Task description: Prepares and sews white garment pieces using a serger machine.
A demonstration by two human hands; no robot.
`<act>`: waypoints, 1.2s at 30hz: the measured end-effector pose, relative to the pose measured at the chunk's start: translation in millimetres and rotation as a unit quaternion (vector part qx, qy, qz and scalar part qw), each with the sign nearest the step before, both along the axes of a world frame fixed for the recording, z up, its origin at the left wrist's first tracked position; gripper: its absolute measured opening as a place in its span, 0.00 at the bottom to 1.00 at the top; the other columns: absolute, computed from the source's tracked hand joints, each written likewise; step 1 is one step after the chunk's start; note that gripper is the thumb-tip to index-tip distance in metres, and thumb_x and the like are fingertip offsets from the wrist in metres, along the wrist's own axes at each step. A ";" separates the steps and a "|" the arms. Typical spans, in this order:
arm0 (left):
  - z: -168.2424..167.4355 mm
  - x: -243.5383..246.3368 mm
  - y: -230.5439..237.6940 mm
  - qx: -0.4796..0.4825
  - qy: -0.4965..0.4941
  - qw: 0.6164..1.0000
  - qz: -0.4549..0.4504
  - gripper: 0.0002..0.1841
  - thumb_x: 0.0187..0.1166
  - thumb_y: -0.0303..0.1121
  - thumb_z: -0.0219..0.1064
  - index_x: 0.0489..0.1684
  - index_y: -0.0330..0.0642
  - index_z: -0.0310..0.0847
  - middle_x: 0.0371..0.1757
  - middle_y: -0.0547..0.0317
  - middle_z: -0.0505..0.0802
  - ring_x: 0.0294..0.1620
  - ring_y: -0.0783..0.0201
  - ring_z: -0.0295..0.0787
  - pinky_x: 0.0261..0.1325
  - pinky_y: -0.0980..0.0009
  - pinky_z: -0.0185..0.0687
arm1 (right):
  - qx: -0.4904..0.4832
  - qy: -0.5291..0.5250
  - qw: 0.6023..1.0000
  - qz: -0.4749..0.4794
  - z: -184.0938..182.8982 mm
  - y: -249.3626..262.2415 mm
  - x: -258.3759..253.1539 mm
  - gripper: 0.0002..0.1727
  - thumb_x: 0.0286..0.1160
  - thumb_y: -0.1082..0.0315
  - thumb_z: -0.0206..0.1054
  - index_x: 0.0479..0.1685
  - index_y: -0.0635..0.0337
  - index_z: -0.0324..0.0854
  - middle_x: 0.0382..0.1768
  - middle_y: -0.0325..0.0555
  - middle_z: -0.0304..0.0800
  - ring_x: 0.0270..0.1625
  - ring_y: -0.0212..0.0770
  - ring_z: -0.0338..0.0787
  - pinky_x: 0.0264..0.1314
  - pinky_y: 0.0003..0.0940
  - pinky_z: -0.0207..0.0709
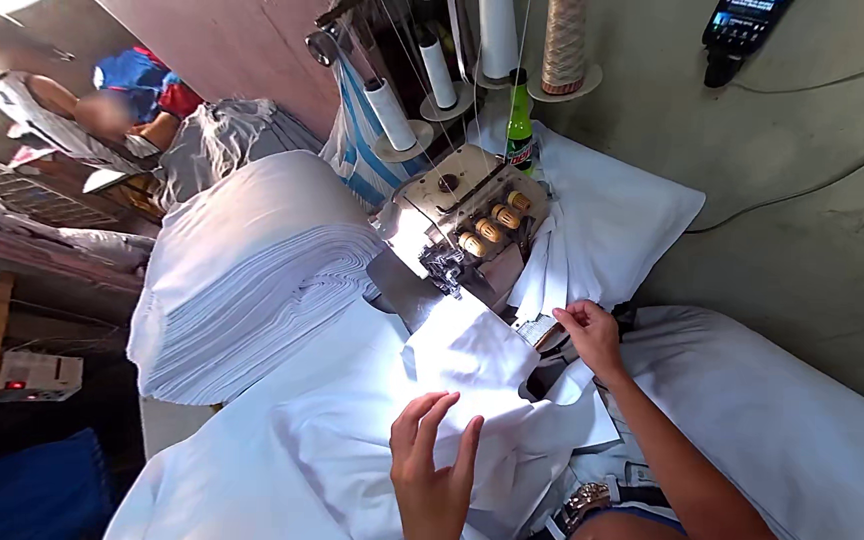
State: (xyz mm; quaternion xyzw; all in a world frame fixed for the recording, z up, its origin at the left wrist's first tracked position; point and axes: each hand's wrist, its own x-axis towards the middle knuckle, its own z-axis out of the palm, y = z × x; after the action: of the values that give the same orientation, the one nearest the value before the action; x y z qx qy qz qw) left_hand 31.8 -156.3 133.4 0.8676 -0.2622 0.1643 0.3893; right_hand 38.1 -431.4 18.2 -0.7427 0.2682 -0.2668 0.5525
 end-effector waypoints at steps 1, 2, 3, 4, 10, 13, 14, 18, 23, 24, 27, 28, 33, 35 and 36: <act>1.1 -1.8 5.3 -0.003 -0.001 1.000 0.004 0.18 0.74 0.48 0.76 0.53 0.46 0.91 0.56 0.57 0.92 0.67 0.66 0.83 0.73 0.67 0.74 | 0.005 -0.010 1.000 0.020 2.7 -3.0 -5.1 0.13 0.74 0.60 0.73 0.36 0.64 0.86 0.24 0.37 0.86 0.25 0.23 0.83 0.32 0.21 0.79; 2.3 -3.6 10.6 -0.005 0.001 1.000 0.009 0.18 0.74 0.48 0.76 0.53 0.46 0.91 0.56 0.58 0.92 0.68 0.66 0.82 0.74 0.68 0.74 | 0.014 -0.010 0.999 0.043 7.2 -6.5 -9.9 0.13 0.77 0.60 0.71 0.35 0.63 0.86 0.23 0.35 0.85 0.22 0.22 0.80 0.27 0.20 0.76; 3.7 -5.7 15.8 -0.006 0.004 1.000 0.013 0.18 0.74 0.48 0.76 0.53 0.46 0.91 0.56 0.59 0.92 0.68 0.67 0.82 0.74 0.69 0.74 | 0.026 0.004 0.997 0.074 14.7 -10.8 -15.0 0.14 0.80 0.60 0.67 0.36 0.63 0.86 0.22 0.34 0.84 0.20 0.22 0.79 0.24 0.19 0.75; 5.4 -7.9 20.7 -0.008 0.008 1.000 0.017 0.18 0.73 0.48 0.77 0.53 0.46 0.90 0.56 0.59 0.92 0.69 0.68 0.82 0.75 0.71 0.73 | 0.038 0.033 0.993 0.111 24.6 -16.1 -19.3 0.16 0.85 0.59 0.63 0.36 0.63 0.86 0.22 0.34 0.84 0.19 0.22 0.79 0.23 0.19 0.75; 12.4 -10.5 22.2 -0.032 0.023 0.999 0.003 0.18 0.74 0.47 0.77 0.52 0.46 0.91 0.55 0.60 0.93 0.69 0.70 0.82 0.76 0.72 0.73 | -0.064 0.307 0.869 0.383 100.4 -72.5 20.9 0.21 0.92 0.57 0.56 0.39 0.65 0.86 0.21 0.40 0.79 0.19 0.30 0.74 0.25 0.28 0.71; 12.2 -4.5 -0.7 -0.076 0.033 0.995 -0.054 0.15 0.74 0.46 0.77 0.51 0.49 0.91 0.55 0.64 0.93 0.68 0.71 0.84 0.74 0.71 0.77 | -0.252 0.160 0.937 0.184 127.7 -91.9 54.7 0.18 0.87 0.60 0.63 0.45 0.69 0.89 0.36 0.63 0.92 0.39 0.59 0.92 0.46 0.64 0.82; 10.4 -0.9 -13.2 -0.102 0.044 0.991 -0.079 0.14 0.74 0.44 0.76 0.50 0.48 0.92 0.54 0.64 0.94 0.65 0.72 0.85 0.72 0.72 0.80 | -0.260 0.059 0.957 0.112 141.1 -95.8 64.7 0.19 0.86 0.60 0.62 0.49 0.70 0.89 0.39 0.61 0.93 0.39 0.56 0.93 0.46 0.59 0.85; -5.8 16.7 -86.4 -0.235 0.164 0.928 -0.237 0.15 0.88 0.32 0.59 0.46 0.30 0.90 0.46 0.55 0.96 0.52 0.69 0.93 0.62 0.68 0.88 | -0.070 -0.108 0.978 0.167 184.5 -71.0 41.1 0.11 0.80 0.65 0.70 0.52 0.64 0.84 0.34 0.41 0.92 0.28 0.30 0.91 0.30 0.28 0.88; -8.7 38.2 -138.8 -0.410 0.531 0.668 -0.322 0.30 0.94 0.44 0.30 0.63 0.31 0.76 0.57 0.54 0.93 0.58 0.65 0.91 0.65 0.66 0.85 | 0.097 -0.047 0.940 0.325 124.3 -11.9 -47.8 0.03 0.72 0.71 0.72 0.40 0.59 0.86 0.27 0.31 0.92 0.24 0.27 0.90 0.26 0.26 0.87; -8.2 44.8 -129.6 -0.427 0.537 0.653 -0.320 0.26 0.94 0.40 0.35 0.58 0.32 0.80 0.56 0.52 0.94 0.59 0.62 0.92 0.66 0.64 0.85 | 0.136 -0.057 0.930 0.336 109.6 -3.0 -59.6 0.03 0.72 0.72 0.74 0.39 0.57 0.87 0.28 0.30 0.93 0.24 0.26 0.91 0.27 0.25 0.88; -5.4 54.1 -75.0 -0.340 0.475 0.761 -0.281 0.16 0.90 0.28 0.48 0.47 0.32 0.85 0.50 0.54 0.96 0.56 0.63 0.92 0.67 0.63 0.85 | 0.193 -0.050 0.910 0.363 69.5 13.2 -78.8 0.03 0.74 0.72 0.72 0.41 0.55 0.87 0.30 0.28 0.94 0.28 0.26 0.92 0.32 0.24 0.89; -5.9 53.1 -53.3 -0.293 0.452 0.802 -0.258 0.13 0.88 0.27 0.53 0.47 0.32 0.86 0.49 0.55 0.95 0.54 0.64 0.93 0.66 0.62 0.86 | 0.184 -0.023 0.908 0.376 56.7 16.7 -83.3 0.02 0.75 0.72 0.71 0.42 0.58 0.86 0.30 0.29 0.94 0.29 0.25 0.92 0.34 0.24 0.89; -0.3 46.4 -1.1 -0.183 0.374 0.894 -0.166 0.06 0.80 0.24 0.66 0.46 0.36 0.89 0.38 0.66 0.96 0.36 0.74 0.93 0.45 0.73 0.92 | 0.164 0.053 0.897 0.408 14.1 28.2 -98.2 0.10 0.79 0.68 0.68 0.45 0.67 0.88 0.32 0.38 0.93 0.32 0.25 0.91 0.39 0.23 0.88; 6.3 57.7 -11.4 -0.126 0.306 0.930 -0.157 0.08 0.80 0.24 0.65 0.47 0.33 0.89 0.37 0.66 0.96 0.34 0.77 0.91 0.41 0.78 0.89 | 0.171 0.060 0.917 0.356 10.3 29.9 -90.9 0.10 0.79 0.68 0.68 0.45 0.67 0.88 0.33 0.40 0.93 0.31 0.27 0.91 0.39 0.25 0.88; 8.1 67.0 -19.8 -0.098 0.258 0.948 -0.159 0.08 0.79 0.23 0.65 0.47 0.32 0.89 0.38 0.66 0.96 0.35 0.79 0.91 0.41 0.79 0.89 | 0.170 0.064 0.925 0.333 6.4 29.3 -81.6 0.10 0.79 0.67 0.68 0.44 0.67 0.88 0.33 0.41 0.93 0.31 0.27 0.91 0.38 0.26 0.88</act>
State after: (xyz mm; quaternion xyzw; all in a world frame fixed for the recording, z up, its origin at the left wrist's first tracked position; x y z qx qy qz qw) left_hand 98.9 -176.1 141.5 0.7848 -0.2698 -0.1044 0.5482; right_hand -43.5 -402.2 24.5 -0.6999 0.0815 0.0302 0.7090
